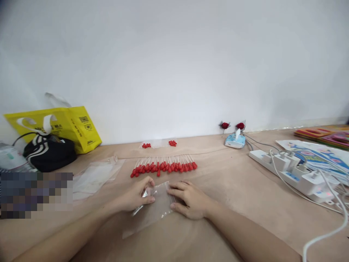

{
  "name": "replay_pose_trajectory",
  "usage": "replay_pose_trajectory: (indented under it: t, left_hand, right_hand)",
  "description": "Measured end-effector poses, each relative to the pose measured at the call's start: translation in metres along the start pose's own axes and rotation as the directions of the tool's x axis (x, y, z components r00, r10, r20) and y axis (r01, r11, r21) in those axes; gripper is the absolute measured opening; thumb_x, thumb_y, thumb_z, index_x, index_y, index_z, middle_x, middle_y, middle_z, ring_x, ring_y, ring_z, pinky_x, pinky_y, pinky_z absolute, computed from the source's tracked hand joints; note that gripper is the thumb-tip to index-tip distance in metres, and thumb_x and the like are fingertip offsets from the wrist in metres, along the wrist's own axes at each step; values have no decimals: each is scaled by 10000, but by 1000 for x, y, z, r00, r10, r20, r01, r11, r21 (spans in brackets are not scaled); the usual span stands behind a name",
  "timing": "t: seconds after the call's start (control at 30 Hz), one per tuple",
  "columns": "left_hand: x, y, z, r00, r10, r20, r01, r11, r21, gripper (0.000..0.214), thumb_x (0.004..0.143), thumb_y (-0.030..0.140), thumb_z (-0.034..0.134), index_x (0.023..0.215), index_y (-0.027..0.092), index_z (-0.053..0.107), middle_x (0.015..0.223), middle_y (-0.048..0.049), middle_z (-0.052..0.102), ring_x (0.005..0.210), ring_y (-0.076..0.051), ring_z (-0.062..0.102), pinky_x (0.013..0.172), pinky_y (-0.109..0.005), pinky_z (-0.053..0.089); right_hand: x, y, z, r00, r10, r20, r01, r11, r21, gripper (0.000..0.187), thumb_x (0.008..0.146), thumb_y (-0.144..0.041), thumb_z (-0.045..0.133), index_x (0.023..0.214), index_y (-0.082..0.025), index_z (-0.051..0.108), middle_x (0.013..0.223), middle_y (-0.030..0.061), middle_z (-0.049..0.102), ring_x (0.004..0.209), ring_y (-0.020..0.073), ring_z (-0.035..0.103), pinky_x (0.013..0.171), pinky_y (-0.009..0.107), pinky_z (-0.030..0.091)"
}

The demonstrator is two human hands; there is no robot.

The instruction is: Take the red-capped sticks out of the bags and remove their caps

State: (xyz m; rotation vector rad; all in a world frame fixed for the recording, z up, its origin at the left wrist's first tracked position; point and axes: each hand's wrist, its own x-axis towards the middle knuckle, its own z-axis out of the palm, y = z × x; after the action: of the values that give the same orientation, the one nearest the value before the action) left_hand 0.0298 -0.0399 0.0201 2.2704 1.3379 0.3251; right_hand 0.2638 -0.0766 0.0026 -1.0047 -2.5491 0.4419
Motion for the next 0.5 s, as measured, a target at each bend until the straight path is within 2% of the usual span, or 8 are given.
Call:
replay_pose_trajectory:
  t: [0.07, 0.13, 0.17, 0.23, 0.3, 0.4, 0.5]
  left_hand:
    - [-11, 0, -4, 999, 2, 47, -1, 1000, -17, 298, 712, 304, 528, 982, 209, 445, 741, 32, 541, 718, -151, 530, 640, -247, 414]
    - [-25, -9, -13, 997, 42, -62, -42, 999, -10, 313, 768, 308, 444, 1069, 228, 412, 791, 18, 546, 753, -150, 541, 679, -254, 423]
    - [-32, -18, -22, 985, 54, -165, -53, 999, 12, 323, 782, 307, 411, 1096, 234, 396, 828, 6, 551, 793, -157, 544, 705, -261, 424]
    - [-44, -45, -45, 939, -43, -342, 71, 995, 70, 337, 799, 357, 372, 1109, 224, 389, 803, 1, 551, 740, -167, 554, 673, -273, 431]
    - [-52, -78, -72, 846, -160, -508, 225, 972, 69, 380, 779, 397, 380, 1098, 190, 391, 788, -1, 540, 627, -153, 548, 613, -268, 436]
    - [-59, -120, -103, 750, -316, -581, 449, 888, 96, 455, 752, 388, 409, 1127, 132, 373, 812, -15, 563, 540, -134, 532, 601, -272, 440]
    - [-61, -133, -111, 713, -293, -637, 541, 808, 233, 417, 785, 396, 363, 1097, 128, 431, 888, -49, 580, 767, -230, 581, 697, -344, 449]
  right_hand:
    - [-1, 2, 1, 1000, -7, -29, 8, 1000, 28, 480, 845, -403, 418, 1275, -190, 411, 1312, 113, 401, 1189, 219, 377, 978, 394, 321]
    - [-2, 3, 3, 998, -12, -54, 14, 999, 40, 464, 852, -404, 406, 1262, -187, 428, 1288, 118, 420, 1170, 222, 395, 966, 399, 338]
    - [-3, 4, 4, 998, -17, -64, 19, 999, 38, 455, 855, -403, 402, 1253, -187, 437, 1279, 119, 428, 1166, 224, 400, 962, 405, 341]
    - [-3, 5, 6, 996, -31, -82, 33, 999, 27, 435, 856, -396, 405, 1235, -190, 458, 1264, 120, 442, 1160, 225, 406, 953, 412, 349]
    - [-2, 5, 7, 995, -39, -95, 41, 999, 13, 410, 852, -386, 417, 1210, -197, 483, 1245, 120, 461, 1148, 227, 420, 938, 417, 361]
    - [-2, 4, 8, 995, -26, -101, 25, 1000, -4, 392, 850, -379, 424, 1189, -198, 503, 1222, 121, 478, 1128, 229, 439, 924, 420, 371]
    - [-2, 3, 7, 995, -15, -95, 15, 1000, -7, 398, 851, -387, 420, 1188, -192, 504, 1213, 122, 484, 1124, 229, 442, 920, 418, 376]
